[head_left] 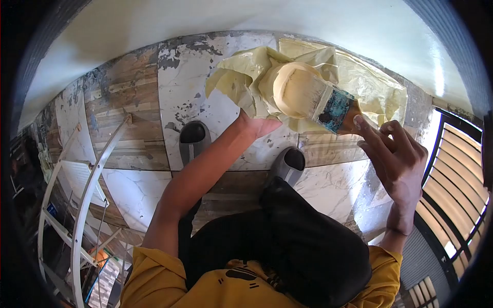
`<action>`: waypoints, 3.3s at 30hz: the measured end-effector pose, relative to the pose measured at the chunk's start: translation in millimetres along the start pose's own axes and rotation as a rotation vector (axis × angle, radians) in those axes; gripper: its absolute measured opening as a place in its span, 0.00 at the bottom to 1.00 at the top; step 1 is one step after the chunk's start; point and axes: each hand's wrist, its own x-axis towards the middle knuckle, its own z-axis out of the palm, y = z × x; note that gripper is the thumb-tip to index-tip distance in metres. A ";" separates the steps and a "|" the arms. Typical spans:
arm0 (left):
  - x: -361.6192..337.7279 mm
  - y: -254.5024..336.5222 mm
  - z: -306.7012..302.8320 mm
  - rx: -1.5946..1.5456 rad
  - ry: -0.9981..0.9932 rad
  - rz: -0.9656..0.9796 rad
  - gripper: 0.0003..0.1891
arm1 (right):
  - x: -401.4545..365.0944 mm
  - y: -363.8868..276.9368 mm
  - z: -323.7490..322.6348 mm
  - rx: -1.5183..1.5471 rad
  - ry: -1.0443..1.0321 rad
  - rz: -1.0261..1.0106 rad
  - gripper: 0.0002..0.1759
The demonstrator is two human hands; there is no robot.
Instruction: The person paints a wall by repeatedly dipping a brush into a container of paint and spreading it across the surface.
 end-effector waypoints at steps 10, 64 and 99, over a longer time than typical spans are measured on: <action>4.1 0.8 4.6 -0.111 -0.101 0.046 0.34 | -12.0 10.9 10.9 0.095 0.007 0.065 0.25; -5.1 35.1 -22.5 -0.027 0.081 0.289 0.33 | 104.3 39.2 221.3 0.591 1.284 0.541 0.23; -19.6 46.2 -18.2 -0.143 0.136 0.310 0.32 | 78.4 15.7 205.2 0.571 1.320 0.627 0.19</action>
